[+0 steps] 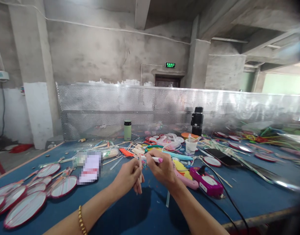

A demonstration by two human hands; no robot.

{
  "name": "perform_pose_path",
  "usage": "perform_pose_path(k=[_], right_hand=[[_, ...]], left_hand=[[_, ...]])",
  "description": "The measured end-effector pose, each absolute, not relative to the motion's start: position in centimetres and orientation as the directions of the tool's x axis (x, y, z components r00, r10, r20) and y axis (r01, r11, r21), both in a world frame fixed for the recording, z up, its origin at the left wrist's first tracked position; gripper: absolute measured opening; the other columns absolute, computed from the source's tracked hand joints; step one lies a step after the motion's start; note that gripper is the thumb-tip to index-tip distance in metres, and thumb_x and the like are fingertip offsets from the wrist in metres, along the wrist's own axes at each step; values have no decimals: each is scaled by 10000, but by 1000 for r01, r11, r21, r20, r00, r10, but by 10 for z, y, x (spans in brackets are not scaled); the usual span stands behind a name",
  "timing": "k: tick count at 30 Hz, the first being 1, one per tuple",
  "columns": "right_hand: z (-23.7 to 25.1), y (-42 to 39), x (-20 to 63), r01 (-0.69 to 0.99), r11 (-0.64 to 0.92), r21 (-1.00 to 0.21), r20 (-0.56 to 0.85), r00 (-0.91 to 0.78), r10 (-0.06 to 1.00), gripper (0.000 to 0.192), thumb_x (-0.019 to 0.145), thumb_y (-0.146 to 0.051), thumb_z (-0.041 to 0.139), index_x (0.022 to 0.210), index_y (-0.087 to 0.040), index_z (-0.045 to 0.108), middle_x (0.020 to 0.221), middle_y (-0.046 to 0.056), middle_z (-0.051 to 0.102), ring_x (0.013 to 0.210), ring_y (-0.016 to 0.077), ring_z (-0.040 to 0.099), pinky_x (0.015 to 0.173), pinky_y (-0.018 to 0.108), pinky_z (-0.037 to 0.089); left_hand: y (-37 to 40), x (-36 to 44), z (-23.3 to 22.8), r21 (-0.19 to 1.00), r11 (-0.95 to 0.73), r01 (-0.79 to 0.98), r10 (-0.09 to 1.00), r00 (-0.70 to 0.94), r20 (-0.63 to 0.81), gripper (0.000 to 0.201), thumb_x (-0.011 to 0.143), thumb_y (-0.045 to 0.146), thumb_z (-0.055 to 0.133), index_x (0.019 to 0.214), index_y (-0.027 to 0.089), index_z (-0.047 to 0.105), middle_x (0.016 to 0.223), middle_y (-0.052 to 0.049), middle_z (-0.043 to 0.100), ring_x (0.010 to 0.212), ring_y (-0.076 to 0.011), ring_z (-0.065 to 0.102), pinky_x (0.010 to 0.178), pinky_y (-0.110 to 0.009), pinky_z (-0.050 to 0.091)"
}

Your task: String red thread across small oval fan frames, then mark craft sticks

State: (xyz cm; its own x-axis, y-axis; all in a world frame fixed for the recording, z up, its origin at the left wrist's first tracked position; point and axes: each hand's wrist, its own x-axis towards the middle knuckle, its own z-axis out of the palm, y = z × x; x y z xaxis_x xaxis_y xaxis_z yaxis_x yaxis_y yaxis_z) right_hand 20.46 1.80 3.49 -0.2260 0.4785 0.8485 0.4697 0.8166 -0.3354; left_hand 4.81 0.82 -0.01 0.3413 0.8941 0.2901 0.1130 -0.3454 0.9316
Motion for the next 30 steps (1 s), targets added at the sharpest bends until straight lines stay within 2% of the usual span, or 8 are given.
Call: perform_pose_path(k=[10, 14, 30], right_hand=[[35, 21, 204, 473, 816, -333, 868, -185, 461, 256, 896, -224, 472, 667, -172, 575, 599, -12, 566, 529, 97, 455, 550, 232, 345], [35, 20, 204, 493, 802, -339, 852, -202, 484, 256, 895, -227, 476, 666, -174, 577, 596, -12, 570, 538, 101, 473, 554, 233, 345], [35, 19, 204, 475, 816, -329, 846, -236, 478, 269, 892, -218, 469, 634, -175, 531, 574, -24, 515, 528, 93, 429, 544, 231, 321]], left_hand=[[8, 48, 0, 925, -357, 131, 890, 349, 294, 188, 894, 357, 460, 795, 220, 379, 534, 28, 623, 352, -133, 598, 341, -178, 389], [10, 48, -1, 921, -363, 139, 887, 353, 297, 193, 902, 355, 454, 788, 219, 378, 517, 28, 618, 346, -131, 593, 342, -176, 386], [10, 47, -1, 926, -355, 127, 890, 350, 293, 268, 900, 450, 476, 796, 220, 386, 537, 20, 622, 367, -147, 612, 344, -193, 406]])
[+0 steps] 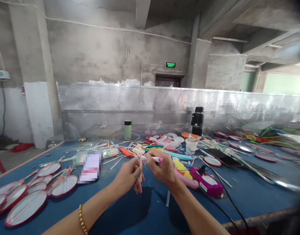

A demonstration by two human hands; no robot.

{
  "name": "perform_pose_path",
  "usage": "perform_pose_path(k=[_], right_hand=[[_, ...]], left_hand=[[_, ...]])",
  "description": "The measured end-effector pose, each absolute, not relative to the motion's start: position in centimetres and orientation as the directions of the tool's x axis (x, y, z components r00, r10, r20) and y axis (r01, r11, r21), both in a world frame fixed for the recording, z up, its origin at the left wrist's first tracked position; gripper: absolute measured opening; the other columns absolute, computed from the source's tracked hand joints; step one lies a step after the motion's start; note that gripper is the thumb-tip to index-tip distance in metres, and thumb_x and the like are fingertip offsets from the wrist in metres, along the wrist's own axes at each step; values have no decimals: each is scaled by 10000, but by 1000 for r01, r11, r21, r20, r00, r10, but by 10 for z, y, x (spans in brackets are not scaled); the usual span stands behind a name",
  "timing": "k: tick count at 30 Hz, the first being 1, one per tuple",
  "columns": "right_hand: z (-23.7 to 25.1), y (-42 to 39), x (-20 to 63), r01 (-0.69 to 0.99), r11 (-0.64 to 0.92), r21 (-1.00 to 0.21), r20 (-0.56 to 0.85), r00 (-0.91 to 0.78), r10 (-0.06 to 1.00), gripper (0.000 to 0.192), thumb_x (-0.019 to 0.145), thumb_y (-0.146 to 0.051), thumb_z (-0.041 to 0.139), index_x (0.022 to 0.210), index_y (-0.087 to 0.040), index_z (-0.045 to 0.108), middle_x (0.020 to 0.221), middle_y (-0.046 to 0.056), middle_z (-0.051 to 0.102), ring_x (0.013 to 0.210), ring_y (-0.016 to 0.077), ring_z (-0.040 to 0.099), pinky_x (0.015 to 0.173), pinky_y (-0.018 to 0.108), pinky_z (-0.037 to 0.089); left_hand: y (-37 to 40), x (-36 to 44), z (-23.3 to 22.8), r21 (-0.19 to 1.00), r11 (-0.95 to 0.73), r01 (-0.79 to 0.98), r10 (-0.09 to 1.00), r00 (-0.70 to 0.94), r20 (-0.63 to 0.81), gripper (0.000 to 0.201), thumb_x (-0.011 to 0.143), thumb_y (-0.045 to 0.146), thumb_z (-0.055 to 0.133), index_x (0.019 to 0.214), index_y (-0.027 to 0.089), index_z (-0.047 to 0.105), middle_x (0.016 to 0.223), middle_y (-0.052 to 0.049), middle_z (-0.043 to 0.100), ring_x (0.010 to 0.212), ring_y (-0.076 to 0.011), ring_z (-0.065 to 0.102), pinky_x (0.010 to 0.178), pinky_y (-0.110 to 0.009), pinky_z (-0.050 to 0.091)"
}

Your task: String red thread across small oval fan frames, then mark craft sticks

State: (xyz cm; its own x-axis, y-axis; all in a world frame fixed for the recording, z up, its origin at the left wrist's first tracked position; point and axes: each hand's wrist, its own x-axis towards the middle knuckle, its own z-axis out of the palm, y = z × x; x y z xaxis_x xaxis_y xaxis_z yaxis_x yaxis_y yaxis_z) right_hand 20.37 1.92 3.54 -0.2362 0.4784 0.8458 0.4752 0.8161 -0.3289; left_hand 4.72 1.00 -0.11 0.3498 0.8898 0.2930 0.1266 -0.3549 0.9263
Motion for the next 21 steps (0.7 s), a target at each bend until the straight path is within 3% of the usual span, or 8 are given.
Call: perform_pose_path(k=[21], right_hand=[[35, 20, 204, 486, 816, -313, 849, -243, 470, 276, 895, -225, 467, 636, -182, 550, 583, -18, 547, 531, 100, 447, 549, 234, 340]], left_hand=[[8, 47, 3, 932, -343, 121, 897, 336, 287, 270, 883, 444, 501, 777, 219, 395, 499, 37, 597, 334, -125, 573, 340, -182, 387]])
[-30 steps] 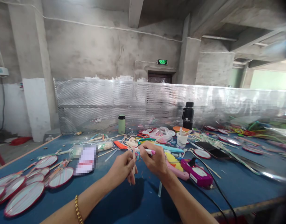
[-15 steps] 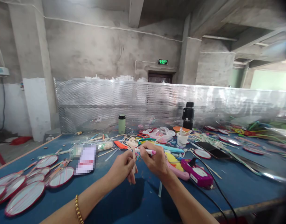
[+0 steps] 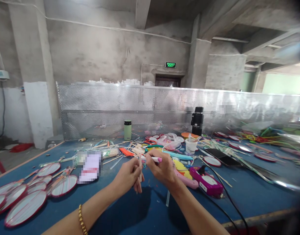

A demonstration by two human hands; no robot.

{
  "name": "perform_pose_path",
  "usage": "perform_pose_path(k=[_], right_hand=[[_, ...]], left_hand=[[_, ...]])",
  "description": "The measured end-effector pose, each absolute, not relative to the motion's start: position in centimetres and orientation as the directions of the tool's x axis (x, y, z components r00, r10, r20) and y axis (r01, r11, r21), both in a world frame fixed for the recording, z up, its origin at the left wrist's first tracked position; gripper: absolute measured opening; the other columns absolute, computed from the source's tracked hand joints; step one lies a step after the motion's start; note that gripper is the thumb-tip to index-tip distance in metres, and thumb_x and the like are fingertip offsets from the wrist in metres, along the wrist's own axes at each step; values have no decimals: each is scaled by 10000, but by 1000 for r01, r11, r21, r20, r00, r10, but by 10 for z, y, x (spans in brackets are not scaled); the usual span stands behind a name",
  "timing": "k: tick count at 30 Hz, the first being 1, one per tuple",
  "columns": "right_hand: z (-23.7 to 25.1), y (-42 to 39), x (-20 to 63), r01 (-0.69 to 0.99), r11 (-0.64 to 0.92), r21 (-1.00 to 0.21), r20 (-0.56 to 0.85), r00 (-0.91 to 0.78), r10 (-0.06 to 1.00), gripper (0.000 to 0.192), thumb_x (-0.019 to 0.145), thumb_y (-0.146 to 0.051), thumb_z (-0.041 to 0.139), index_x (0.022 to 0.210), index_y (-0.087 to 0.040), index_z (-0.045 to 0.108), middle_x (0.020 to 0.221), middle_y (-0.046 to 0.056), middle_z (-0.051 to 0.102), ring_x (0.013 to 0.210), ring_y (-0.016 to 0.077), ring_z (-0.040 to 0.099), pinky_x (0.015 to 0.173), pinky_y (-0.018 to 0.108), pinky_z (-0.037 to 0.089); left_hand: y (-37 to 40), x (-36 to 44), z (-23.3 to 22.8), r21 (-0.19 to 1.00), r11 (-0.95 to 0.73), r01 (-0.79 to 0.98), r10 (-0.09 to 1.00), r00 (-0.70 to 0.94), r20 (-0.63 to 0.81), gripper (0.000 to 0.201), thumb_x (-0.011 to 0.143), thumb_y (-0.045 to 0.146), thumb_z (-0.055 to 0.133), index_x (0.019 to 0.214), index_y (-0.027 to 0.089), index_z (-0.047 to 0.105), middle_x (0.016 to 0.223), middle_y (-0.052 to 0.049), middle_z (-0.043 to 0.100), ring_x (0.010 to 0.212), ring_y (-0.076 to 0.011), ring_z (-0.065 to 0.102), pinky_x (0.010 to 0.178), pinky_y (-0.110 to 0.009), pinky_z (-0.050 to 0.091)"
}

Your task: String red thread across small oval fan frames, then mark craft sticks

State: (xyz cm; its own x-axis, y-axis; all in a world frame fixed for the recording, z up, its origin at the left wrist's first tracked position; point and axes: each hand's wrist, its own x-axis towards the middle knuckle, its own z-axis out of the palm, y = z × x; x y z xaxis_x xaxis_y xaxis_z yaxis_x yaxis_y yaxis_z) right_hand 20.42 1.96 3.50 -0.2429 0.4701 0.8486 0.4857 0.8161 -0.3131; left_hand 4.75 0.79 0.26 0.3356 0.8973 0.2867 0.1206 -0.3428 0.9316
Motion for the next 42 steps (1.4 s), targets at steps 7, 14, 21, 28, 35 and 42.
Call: perform_pose_path(k=[7, 14, 21, 28, 35, 42], right_hand=[[35, 20, 204, 476, 818, -324, 855, -223, 468, 285, 900, -237, 469, 633, -179, 549, 563, -26, 514, 512, 96, 422, 540, 234, 336], [35, 19, 204, 477, 814, -332, 846, -230, 481, 275, 900, -227, 468, 644, -178, 553, 576, -25, 527, 522, 96, 427, 541, 229, 340], [36, 18, 204, 475, 815, -331, 847, -232, 479, 261, 892, -213, 475, 647, -180, 557, 583, -20, 540, 532, 100, 447, 545, 231, 342], [35, 20, 204, 485, 810, -330, 855, -210, 474, 265, 898, -229, 472, 664, -176, 583, 602, -10, 582, 533, 101, 468, 551, 232, 354], [36, 19, 204, 469, 820, -328, 858, -216, 466, 265, 904, -234, 464, 675, -178, 583, 607, -7, 577, 542, 106, 464, 558, 237, 360], [36, 19, 204, 469, 811, -350, 854, -198, 482, 254, 897, -227, 477, 671, -181, 584, 622, -2, 597, 562, 111, 495, 576, 235, 383]], left_hand=[[8, 47, 2, 928, -348, 132, 893, 347, 286, 275, 893, 454, 489, 789, 220, 387, 518, 29, 611, 358, -142, 601, 348, -187, 387], [9, 48, 2, 928, -349, 128, 893, 346, 288, 278, 894, 456, 490, 793, 218, 388, 514, 33, 604, 349, -134, 593, 343, -182, 384], [8, 47, 1, 928, -349, 132, 892, 349, 286, 259, 892, 429, 494, 793, 218, 379, 543, 23, 624, 368, -136, 615, 336, -169, 376], [9, 47, 1, 921, -362, 143, 887, 356, 293, 261, 902, 429, 479, 786, 218, 378, 518, 21, 618, 351, -132, 596, 340, -178, 386], [9, 47, -1, 923, -361, 134, 887, 353, 296, 240, 900, 410, 480, 792, 221, 380, 519, 29, 616, 359, -138, 607, 336, -175, 382], [8, 47, -1, 921, -360, 146, 888, 357, 290, 232, 901, 407, 479, 804, 221, 381, 560, 18, 641, 384, -145, 630, 345, -171, 366]])
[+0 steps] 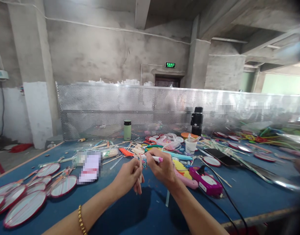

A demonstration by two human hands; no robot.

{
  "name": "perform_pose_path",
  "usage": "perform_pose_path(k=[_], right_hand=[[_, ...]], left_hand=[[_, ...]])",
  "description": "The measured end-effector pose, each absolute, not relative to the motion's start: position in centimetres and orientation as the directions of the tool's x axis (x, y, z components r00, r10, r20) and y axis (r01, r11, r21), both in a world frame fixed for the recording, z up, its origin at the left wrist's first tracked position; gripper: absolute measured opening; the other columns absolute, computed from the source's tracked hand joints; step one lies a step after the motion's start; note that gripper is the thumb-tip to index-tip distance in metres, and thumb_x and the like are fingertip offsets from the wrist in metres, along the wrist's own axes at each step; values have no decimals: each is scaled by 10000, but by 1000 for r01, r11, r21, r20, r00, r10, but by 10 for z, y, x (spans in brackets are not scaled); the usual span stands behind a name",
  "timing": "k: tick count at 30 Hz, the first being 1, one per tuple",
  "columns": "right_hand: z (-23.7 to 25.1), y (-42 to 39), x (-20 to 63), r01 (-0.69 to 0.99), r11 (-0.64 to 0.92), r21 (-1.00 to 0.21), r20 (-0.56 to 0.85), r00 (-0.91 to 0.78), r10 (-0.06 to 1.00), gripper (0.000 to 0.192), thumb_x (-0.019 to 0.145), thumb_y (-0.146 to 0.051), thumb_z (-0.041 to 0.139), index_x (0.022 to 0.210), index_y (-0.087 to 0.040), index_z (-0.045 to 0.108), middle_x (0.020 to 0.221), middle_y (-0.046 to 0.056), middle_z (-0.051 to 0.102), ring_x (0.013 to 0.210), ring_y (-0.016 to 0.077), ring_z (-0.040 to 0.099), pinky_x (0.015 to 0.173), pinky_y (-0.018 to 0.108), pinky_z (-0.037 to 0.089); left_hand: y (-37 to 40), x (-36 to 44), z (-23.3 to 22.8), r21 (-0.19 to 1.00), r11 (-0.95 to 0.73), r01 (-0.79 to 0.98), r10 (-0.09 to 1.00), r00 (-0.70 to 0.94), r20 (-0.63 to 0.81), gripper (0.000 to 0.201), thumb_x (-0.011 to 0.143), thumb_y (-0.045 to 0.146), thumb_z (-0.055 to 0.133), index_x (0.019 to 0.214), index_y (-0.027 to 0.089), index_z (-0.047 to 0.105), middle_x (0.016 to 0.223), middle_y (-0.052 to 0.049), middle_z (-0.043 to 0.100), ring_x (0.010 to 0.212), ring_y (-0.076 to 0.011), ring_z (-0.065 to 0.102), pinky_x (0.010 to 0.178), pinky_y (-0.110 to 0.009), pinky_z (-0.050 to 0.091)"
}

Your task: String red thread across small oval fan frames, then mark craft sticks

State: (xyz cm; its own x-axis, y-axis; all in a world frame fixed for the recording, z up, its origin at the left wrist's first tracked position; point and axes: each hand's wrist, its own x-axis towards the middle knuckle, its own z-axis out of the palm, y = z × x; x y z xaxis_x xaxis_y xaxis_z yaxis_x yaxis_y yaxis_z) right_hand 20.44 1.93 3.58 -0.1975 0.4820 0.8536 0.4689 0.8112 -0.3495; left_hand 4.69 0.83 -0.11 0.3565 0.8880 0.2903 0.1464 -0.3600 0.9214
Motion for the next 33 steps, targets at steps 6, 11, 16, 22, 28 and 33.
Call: perform_pose_path(k=[6, 11, 16, 22, 28, 33], right_hand=[[36, 21, 204, 464, 822, -330, 866, -198, 459, 240, 892, -209, 471, 674, -191, 570, 635, 4, 595, 585, 121, 516, 585, 237, 392], [36, 21, 205, 481, 807, -344, 868, -165, 469, 241, 893, -227, 484, 674, -190, 576, 636, 2, 599, 580, 119, 512, 568, 235, 379], [36, 21, 205, 485, 806, -340, 865, -176, 471, 243, 889, -210, 478, 669, -186, 578, 635, 1, 600, 576, 115, 510, 565, 232, 374], [36, 21, 205, 467, 817, -338, 867, -183, 463, 246, 899, -215, 473, 681, -180, 581, 644, 5, 611, 580, 113, 512, 575, 230, 376], [35, 21, 205, 459, 819, -344, 857, -204, 474, 231, 898, -220, 479, 694, -179, 579, 636, -2, 598, 567, 107, 497, 573, 230, 369], [35, 20, 205, 459, 818, -346, 850, -214, 481, 247, 904, -230, 479, 681, -178, 571, 645, 1, 598, 586, 111, 507, 590, 234, 375]], left_hand=[[8, 48, 0, 914, -370, 167, 885, 361, 293, 199, 914, 371, 448, 806, 222, 373, 509, 28, 617, 362, -142, 612, 347, -174, 361], [9, 48, -1, 919, -363, 157, 886, 364, 288, 170, 913, 335, 444, 809, 220, 376, 516, 31, 618, 363, -137, 611, 348, -171, 360], [9, 47, -2, 918, -366, 152, 885, 361, 293, 151, 911, 314, 442, 813, 219, 380, 527, 33, 621, 379, -141, 625, 350, -168, 370], [7, 48, 1, 922, -356, 152, 890, 356, 285, 240, 902, 409, 483, 795, 221, 380, 502, 37, 608, 355, -137, 604, 348, -171, 360], [10, 47, -3, 915, -375, 150, 881, 366, 301, 206, 914, 382, 453, 810, 220, 378, 526, 27, 627, 376, -152, 627, 346, -176, 369], [9, 47, -3, 912, -377, 158, 880, 369, 300, 193, 917, 368, 438, 813, 225, 360, 543, 24, 630, 383, -156, 634, 345, -178, 379]])
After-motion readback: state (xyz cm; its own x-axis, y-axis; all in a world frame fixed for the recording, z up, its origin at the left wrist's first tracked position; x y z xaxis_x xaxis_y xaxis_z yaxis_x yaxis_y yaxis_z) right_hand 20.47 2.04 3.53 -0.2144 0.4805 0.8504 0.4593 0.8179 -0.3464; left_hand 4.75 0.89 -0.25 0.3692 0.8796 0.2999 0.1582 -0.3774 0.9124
